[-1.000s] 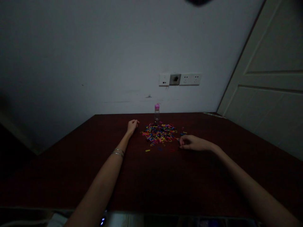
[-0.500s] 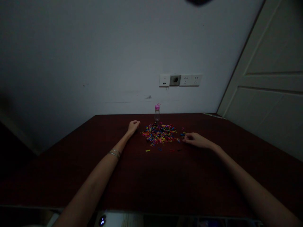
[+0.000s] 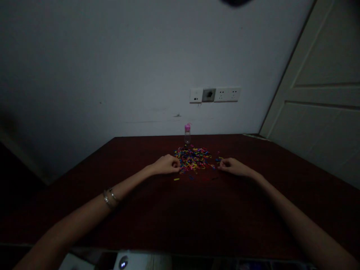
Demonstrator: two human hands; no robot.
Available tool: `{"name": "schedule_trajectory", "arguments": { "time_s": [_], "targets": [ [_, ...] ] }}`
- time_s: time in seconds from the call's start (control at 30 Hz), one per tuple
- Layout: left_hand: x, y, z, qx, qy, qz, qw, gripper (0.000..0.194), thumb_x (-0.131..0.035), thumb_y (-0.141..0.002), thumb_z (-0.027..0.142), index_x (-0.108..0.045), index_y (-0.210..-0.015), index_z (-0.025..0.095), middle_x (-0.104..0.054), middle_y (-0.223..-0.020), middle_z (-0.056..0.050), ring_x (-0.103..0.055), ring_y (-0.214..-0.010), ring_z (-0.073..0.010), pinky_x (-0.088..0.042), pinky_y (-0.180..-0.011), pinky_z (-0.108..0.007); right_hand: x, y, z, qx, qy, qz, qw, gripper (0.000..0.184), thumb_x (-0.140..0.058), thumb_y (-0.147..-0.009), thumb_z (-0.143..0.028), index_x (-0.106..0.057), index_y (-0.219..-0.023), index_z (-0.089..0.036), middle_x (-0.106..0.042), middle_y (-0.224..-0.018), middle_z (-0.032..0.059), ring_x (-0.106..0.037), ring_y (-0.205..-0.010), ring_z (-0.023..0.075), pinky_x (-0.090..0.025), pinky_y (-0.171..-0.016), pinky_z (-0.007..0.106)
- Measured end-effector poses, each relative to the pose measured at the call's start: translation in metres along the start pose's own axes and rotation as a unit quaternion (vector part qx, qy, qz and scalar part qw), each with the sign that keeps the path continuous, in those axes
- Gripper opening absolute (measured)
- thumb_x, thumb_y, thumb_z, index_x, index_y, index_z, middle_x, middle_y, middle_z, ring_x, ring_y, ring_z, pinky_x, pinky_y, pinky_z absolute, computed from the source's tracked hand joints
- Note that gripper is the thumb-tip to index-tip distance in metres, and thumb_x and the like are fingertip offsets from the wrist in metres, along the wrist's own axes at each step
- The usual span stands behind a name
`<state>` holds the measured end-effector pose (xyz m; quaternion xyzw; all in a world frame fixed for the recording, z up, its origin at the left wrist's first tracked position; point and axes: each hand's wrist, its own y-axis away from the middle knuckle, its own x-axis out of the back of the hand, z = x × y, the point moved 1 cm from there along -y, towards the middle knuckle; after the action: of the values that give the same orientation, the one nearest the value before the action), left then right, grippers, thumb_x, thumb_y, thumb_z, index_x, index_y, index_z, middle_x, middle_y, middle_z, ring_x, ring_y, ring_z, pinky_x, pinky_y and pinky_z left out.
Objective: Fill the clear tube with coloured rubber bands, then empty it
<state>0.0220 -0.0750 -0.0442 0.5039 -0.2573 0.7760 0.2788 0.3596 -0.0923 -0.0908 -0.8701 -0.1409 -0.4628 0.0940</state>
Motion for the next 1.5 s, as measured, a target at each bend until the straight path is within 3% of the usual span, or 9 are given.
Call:
{"name": "schedule_trajectory", "arguments": {
  "time_s": [0.1, 0.27, 0.6, 0.8, 1.03, 1.23, 1.5],
  "targets": [
    [-0.005, 0.007, 0.011, 0.012, -0.058, -0.035, 0.998, 0.024, -0.056, -0.072, 0.041, -0.065, -0.081, 0.02, -0.062, -0.073, -0.001, -0.052, -0.062, -0.0109, -0.032, -0.055, -0.021, 0.0, 0.001, -0.002, -0.006, -0.001, 0.004, 1.0, 0.031, -0.05, -0.074, -0.047, -0.055, -0.069, -0.017, -0.054, -0.065, 0.0016, -0.047, -0.059, 0.0139, -0.034, -0.056, 0.026],
    [-0.014, 0.005, 0.008, 0.046, -0.091, -0.031, 0.994, 0.027, -0.056, -0.074, 0.044, -0.063, -0.088, 0.022, -0.064, -0.08, -0.002, -0.056, -0.069, -0.0142, -0.036, -0.059, -0.022, 0.0, 0.001, -0.002, -0.004, -0.001, 0.002, 1.0, 0.03, -0.049, -0.074, -0.046, -0.056, -0.07, -0.017, -0.055, -0.066, 0.002, -0.048, -0.06, 0.0141, -0.035, -0.057, 0.027],
    [-0.029, -0.004, -0.001, 0.049, -0.014, 0.036, 0.998, 0.009, -0.059, -0.069, 0.027, -0.066, -0.07, 0.02, -0.061, -0.066, -0.002, -0.052, -0.06, -0.0138, -0.03, -0.053, -0.022, -0.002, 0.001, -0.006, -0.011, -0.006, 0.011, 1.0, 0.029, -0.052, -0.072, -0.045, -0.057, -0.07, -0.017, -0.055, -0.066, 0.002, -0.049, -0.061, 0.0146, -0.036, -0.056, 0.027],
    [-0.015, -0.002, -0.006, 0.044, 0.04, 0.07, 0.996, 0.012, -0.06, -0.067, 0.027, -0.069, -0.07, 0.019, -0.061, -0.061, -0.002, -0.048, -0.053, -0.0111, -0.028, -0.051, -0.022, -0.003, -0.001, 0.0, 0.002, -0.014, 0.008, 1.0, 0.027, -0.052, -0.072, -0.043, -0.058, -0.07, -0.017, -0.055, -0.065, 0.002, -0.049, -0.061, 0.0143, -0.036, -0.056, 0.026],
    [0.011, 0.028, -0.022, 0.043, 0.068, -0.019, 0.997, 0.024, -0.062, -0.068, 0.038, -0.071, -0.071, 0.016, -0.059, -0.057, -0.001, -0.044, -0.049, -0.0092, -0.028, -0.049, -0.02, -0.005, -0.004, 0.004, 0.009, -0.011, 0.0, 1.0, 0.026, -0.051, -0.074, -0.042, -0.058, -0.074, -0.017, -0.057, -0.068, 0.0029, -0.05, -0.063, 0.0152, -0.037, -0.057, 0.027],
    [0.009, 0.049, -0.034, 0.07, 0.084, -0.038, 0.993, 0.023, -0.064, -0.066, 0.039, -0.071, -0.068, 0.017, -0.057, -0.053, 0.0, -0.046, -0.048, -0.0094, -0.027, -0.046, -0.02, -0.005, -0.004, 0.006, 0.005, -0.002, 0.008, 1.0, 0.025, -0.053, -0.072, -0.041, -0.059, -0.072, -0.017, -0.056, -0.067, 0.0022, -0.05, -0.063, 0.0153, -0.036, -0.057, 0.027],
    [0.011, 0.046, -0.037, 0.094, 0.157, -0.032, 0.983, 0.026, -0.07, -0.056, 0.042, -0.07, -0.065, 0.017, -0.056, -0.05, 0.001, -0.044, -0.045, -0.0088, -0.025, -0.044, -0.02, -0.004, -0.004, 0.006, 0.004, -0.012, 0.004, 1.0, 0.023, -0.052, -0.072, -0.039, -0.059, -0.071, -0.017, -0.055, -0.065, 0.0017, -0.049, -0.061, 0.015, -0.036, -0.056, 0.026]
  ]
}}
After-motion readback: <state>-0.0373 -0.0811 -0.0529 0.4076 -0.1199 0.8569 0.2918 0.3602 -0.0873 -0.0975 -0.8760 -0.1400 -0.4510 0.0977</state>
